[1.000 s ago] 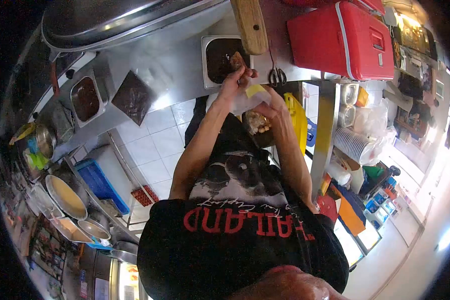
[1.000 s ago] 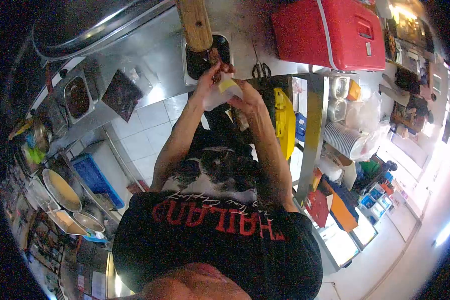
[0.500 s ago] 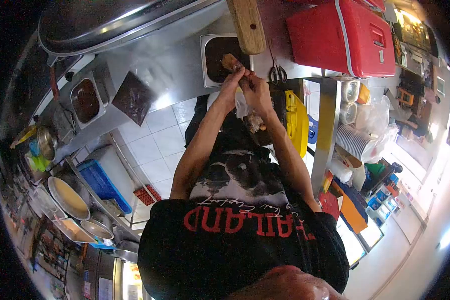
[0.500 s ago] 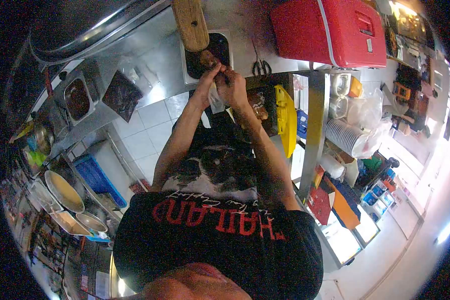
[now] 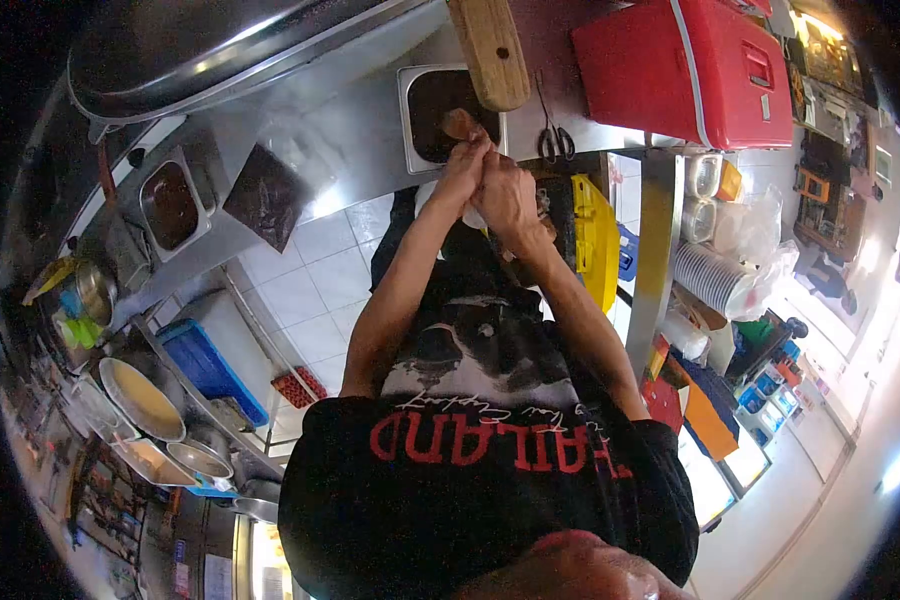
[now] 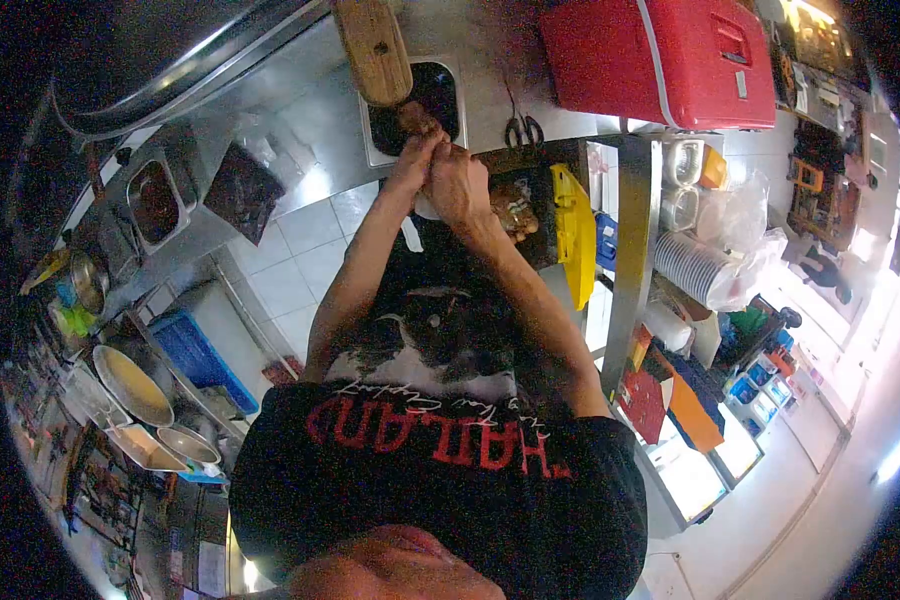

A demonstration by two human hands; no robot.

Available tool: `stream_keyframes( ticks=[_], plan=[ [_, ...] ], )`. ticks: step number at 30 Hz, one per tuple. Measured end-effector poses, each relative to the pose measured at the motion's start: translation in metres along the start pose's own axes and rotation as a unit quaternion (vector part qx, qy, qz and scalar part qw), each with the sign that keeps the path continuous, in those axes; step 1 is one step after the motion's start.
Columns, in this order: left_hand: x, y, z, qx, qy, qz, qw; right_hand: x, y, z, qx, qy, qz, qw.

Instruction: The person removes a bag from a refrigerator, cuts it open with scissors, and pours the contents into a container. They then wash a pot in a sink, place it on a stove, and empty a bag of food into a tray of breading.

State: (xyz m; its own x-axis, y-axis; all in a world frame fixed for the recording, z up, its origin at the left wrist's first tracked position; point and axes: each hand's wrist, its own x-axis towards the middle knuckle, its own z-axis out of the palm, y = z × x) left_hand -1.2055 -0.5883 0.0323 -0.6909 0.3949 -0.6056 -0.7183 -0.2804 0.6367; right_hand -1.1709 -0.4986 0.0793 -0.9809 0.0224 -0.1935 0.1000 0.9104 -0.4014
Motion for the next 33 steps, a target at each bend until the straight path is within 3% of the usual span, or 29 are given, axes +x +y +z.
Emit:
stream_keyframes(
  ticks=[2, 5, 8, 9, 12, 13, 15, 16, 18, 22, 24, 27, 29, 31, 32, 33],
  plan=[
    [-0.003, 0.006, 0.004, -0.042, -0.014, 0.006, 0.999, -0.003, -0.004, -0.009, 0.015, 0.007, -0.026, 1.000],
    [0.013, -0.005, -0.009, 0.054, -0.007, 0.048, 0.997, 0.000, 0.009, -0.020, 0.159, 0.023, -0.135, 0.978],
    [0.002, 0.020, -0.002, -0.132, -0.048, 0.027, 0.990, -0.003, 0.009, -0.061, 0.385, -0.122, 0.032, 0.914],
    [0.015, 0.008, -0.011, -0.050, -0.016, 0.058, 0.997, 0.002, 0.019, -0.059, 0.400, -0.116, 0.179, 0.892],
    [-0.002, 0.022, -0.001, 0.017, -0.020, 0.044, 0.999, 0.028, 0.035, -0.050, 0.293, -0.001, 0.097, 0.951],
    [-0.002, 0.020, 0.001, 0.031, -0.031, 0.047, 0.998, 0.034, 0.027, -0.057, 0.270, -0.077, 0.165, 0.945],
    [-0.001, 0.017, 0.003, 0.057, -0.053, 0.052, 0.996, 0.036, 0.027, -0.038, 0.400, -0.088, 0.188, 0.893],
    [-0.002, 0.018, 0.002, 0.057, -0.062, 0.006, 0.996, 0.038, 0.032, -0.027, 0.460, -0.097, 0.197, 0.860],
    [-0.004, 0.023, -0.005, 0.059, -0.078, -0.085, 0.992, 0.040, 0.041, -0.014, 0.452, -0.079, 0.171, 0.872],
    [0.011, -0.007, -0.014, 0.169, -0.048, 0.142, 0.974, 0.040, 0.039, -0.008, 0.497, -0.053, 0.155, 0.852],
    [0.015, -0.011, -0.017, 0.262, -0.032, 0.196, 0.944, 0.040, 0.037, -0.004, 0.498, -0.047, 0.159, 0.851],
    [0.010, 0.000, -0.014, 0.363, -0.032, 0.140, 0.921, 0.044, 0.030, -0.006, 0.422, -0.022, 0.182, 0.888],
    [0.008, -0.012, -0.014, 0.405, -0.018, 0.223, 0.887, 0.045, 0.026, -0.010, 0.336, 0.009, 0.166, 0.927],
    [0.005, -0.017, -0.011, 0.357, 0.008, 0.180, 0.916, 0.049, 0.017, -0.023, 0.272, 0.026, 0.127, 0.953],
    [0.005, -0.016, -0.005, 0.284, 0.025, 0.096, 0.954, 0.051, 0.014, -0.028, 0.239, 0.034, 0.107, 0.964],
    [0.003, -0.015, -0.003, 0.209, 0.016, 0.057, 0.976, 0.053, 0.020, -0.024, 0.301, 0.025, 0.121, 0.946]
  ],
)
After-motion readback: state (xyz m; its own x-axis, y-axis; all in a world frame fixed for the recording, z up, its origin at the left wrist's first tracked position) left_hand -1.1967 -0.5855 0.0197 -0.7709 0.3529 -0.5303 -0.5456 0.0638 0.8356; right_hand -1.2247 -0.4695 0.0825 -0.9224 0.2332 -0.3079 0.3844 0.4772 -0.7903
